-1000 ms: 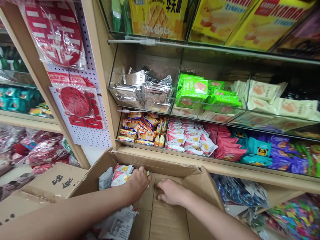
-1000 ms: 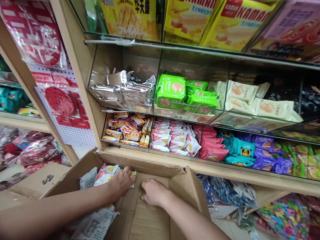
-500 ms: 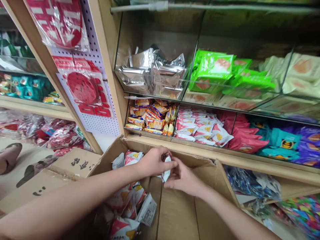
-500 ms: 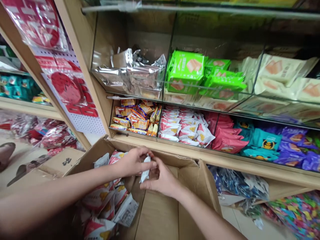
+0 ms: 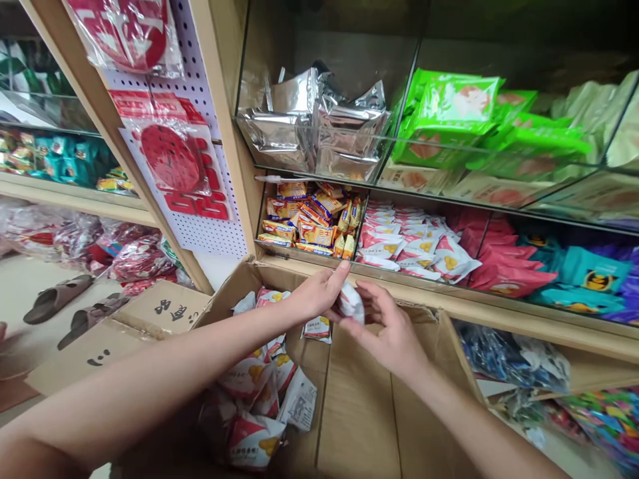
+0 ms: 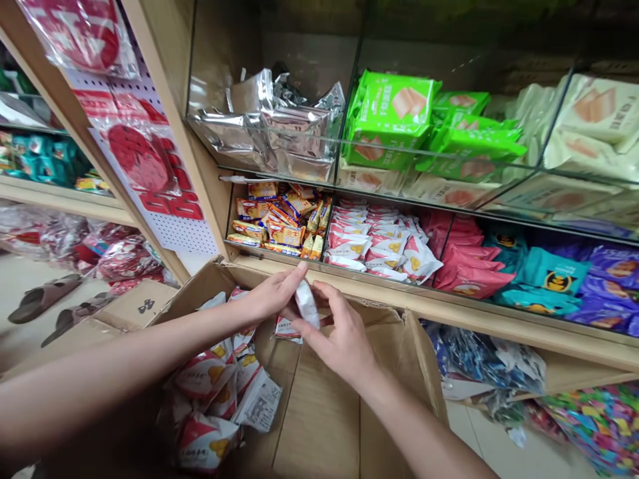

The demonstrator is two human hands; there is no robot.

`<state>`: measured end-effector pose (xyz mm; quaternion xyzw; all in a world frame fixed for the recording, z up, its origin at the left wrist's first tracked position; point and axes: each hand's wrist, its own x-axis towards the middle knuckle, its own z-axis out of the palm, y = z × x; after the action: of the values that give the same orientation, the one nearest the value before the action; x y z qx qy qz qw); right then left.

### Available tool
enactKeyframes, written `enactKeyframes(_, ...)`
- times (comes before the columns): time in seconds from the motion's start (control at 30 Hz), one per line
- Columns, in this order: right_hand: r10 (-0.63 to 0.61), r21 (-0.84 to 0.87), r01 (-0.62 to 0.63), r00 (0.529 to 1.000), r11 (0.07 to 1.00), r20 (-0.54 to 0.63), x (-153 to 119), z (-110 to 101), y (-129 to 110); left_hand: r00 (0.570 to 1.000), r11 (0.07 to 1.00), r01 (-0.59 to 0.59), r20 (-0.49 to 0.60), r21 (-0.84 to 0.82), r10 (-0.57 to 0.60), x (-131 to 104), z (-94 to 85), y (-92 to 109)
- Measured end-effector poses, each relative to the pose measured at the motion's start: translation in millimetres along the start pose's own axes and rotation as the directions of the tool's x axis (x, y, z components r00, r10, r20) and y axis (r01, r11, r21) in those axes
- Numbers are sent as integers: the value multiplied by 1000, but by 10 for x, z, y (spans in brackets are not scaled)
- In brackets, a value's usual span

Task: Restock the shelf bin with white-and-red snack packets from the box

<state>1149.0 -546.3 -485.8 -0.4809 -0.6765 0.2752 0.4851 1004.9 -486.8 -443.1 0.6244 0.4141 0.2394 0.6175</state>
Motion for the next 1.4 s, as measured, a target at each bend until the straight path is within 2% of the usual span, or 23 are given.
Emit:
enactKeyframes(0.03,35,4,-35,999,999,-31,5,-5,13,1000,1000,16,22,6,-16,-4,1,-11)
enactKeyframes(0.1,140,116,-131,987,985,-77,30,-22,53,999,999,0,52,43,-2,-9,-10,-31)
enactKeyframes(0.2,289,336,-242,953,910,-96,85,-48,127,992,986,-117,68,123,109,11,-33,-54)
enactKeyframes(0.3,363,437,-273,922,857,-136,120,-45,172,984,977,-176,50,122,171,57,-37,-75)
enactKeyframes(0.43,395,482,-283,906,829,-148,110,-25,180,982,981,-188,41,54,186,93,-45,-129)
enactKeyframes(0.57,408,375,-350,909,858,-87,89,-56,190,981,986,-160,121,38,154,89,-70,-171)
enactKeyframes(0.63,404,396,-352,913,848,-52,89,-67,178,985,992,-123,126,21,119,82,-51,-163)
enactKeyframes(0.73,395,600,-342,918,723,47,91,-38,102,991,986,-128,36,-106,132,55,37,-122)
enactKeyframes(0.8,386,672,-374,912,639,140,89,-11,20,987,968,-161,-13,-191,161,25,98,-92)
enactKeyframes(0.87,389,666,-391,907,635,161,99,-37,-63,983,966,-181,4,-185,185,-6,108,-62)
enactKeyframes(0.9,390,640,-386,909,664,144,115,-89,-97,977,969,-207,20,-136,211,-18,83,-46)
enactKeyframes(0.97,394,496,-369,917,786,57,181,-283,-137,946,943,-325,14,76,325,-27,-30,-5)
enactKeyframes(1.0,378,360,-347,926,866,-18,234,-419,-141,911,887,-401,-1,230,413,-22,-111,17)
enactKeyframes(1.03,332,168,-311,936,935,-117,300,-570,-134,863,792,-461,-5,400,505,-10,-200,38)
enactKeyframes(1.07,225,-72,-247,948,966,-225,376,-723,-119,814,670,-487,13,561,581,8,-291,55)
enactKeyframes(1.1,44,-319,-148,949,936,-311,461,-867,-97,780,545,-482,53,687,624,32,-376,64)
enactKeyframes(1.13,-133,-537,-65,938,841,-321,551,-990,-70,762,435,-459,91,774,642,58,-449,66)
enactKeyframes(1.17,-265,-699,-4,924,715,-277,645,-1084,-41,756,347,-433,126,832,642,86,-507,59)
enactKeyframes(1.2,-347,-807,35,913,590,-213,740,-1146,-11,759,280,-408,152,869,633,112,-550,44)
enactKeyframes(1.27,-360,-909,61,927,412,-101,937,-1181,47,766,196,-363,172,911,620,153,-593,3)
enactKeyframes(1.3,-334,-927,53,939,370,-79,1038,-1167,76,767,169,-352,180,921,615,166,-601,-18)
enactKeyframes(1.33,-296,-933,31,951,358,-83,1141,-1141,106,768,152,-346,186,926,613,175,-604,-35)
enactKeyframes(1.4,-209,-914,-58,966,402,-153,1353,-1085,173,766,138,-353,201,925,611,185,-611,-58)
